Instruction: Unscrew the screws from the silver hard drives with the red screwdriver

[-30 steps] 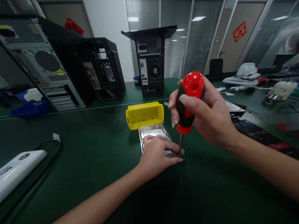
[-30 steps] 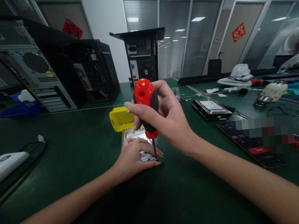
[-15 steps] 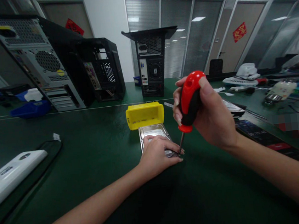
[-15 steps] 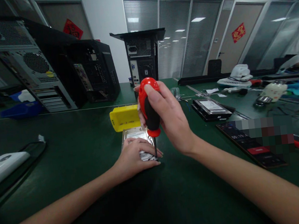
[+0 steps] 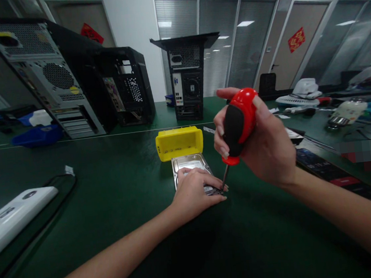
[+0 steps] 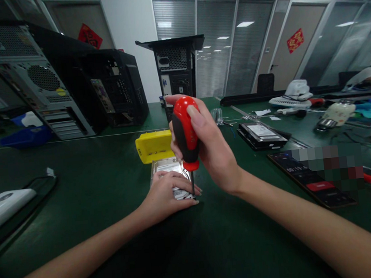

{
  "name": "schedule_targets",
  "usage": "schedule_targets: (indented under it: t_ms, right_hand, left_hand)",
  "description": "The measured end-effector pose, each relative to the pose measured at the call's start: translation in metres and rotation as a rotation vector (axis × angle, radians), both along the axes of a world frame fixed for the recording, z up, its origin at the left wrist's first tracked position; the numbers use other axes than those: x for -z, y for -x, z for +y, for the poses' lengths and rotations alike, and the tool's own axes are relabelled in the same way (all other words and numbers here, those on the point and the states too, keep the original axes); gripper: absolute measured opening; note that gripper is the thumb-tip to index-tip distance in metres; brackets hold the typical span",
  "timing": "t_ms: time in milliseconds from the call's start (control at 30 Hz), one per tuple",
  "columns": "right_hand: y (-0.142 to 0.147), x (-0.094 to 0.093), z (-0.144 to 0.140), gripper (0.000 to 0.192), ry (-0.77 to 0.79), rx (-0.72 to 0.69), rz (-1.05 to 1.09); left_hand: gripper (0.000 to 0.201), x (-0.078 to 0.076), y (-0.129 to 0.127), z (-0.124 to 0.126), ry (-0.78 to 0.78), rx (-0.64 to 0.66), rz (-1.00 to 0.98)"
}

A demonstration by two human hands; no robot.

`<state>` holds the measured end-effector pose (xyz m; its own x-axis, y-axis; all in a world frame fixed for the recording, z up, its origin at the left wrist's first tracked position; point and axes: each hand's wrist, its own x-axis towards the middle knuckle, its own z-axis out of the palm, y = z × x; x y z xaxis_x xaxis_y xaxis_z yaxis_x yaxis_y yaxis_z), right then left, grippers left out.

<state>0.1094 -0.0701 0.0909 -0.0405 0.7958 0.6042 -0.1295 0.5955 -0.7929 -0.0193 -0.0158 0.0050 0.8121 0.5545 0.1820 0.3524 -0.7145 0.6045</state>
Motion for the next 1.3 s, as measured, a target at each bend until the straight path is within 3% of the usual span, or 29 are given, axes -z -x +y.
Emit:
schedule_targets:
  t_ms: [200,300,700,867,1000,1300]
  right_hand:
    - [-0.002,0.003,0.006,0.023,-0.073,0.070,-0.025]
    - [-0.002,0.004,0.006,0.027,-0.102,0.066,-0.017]
    - [0.001,-0.003,-0.003,0.028,-0.014,-0.061,0.019]
    - [0.000,-0.001,-0.001,0.023,-0.032,-0.004,-0.021]
    - [-0.001,0.001,0.001,0.030,-0.080,0.045,-0.036]
    - [0.003,-0.001,-0.005,0.030,0.001,-0.056,-0.027]
  left_hand:
    - [0.014,0.000,0.000,0.000,0.003,-0.005,-0.018]
    - [0.014,0.000,0.000,0.000,0.015,-0.006,-0.016]
    - [0.011,-0.002,0.000,-0.001,0.022,-0.007,-0.022]
    - [0.010,-0.002,0.000,-0.001,0.006,-0.011,-0.019]
    - [0.013,-0.001,0.000,-0.001,-0.002,-0.019,-0.024]
    - [0.012,-0.001,-0.001,-0.001,-0.008,-0.016,-0.014]
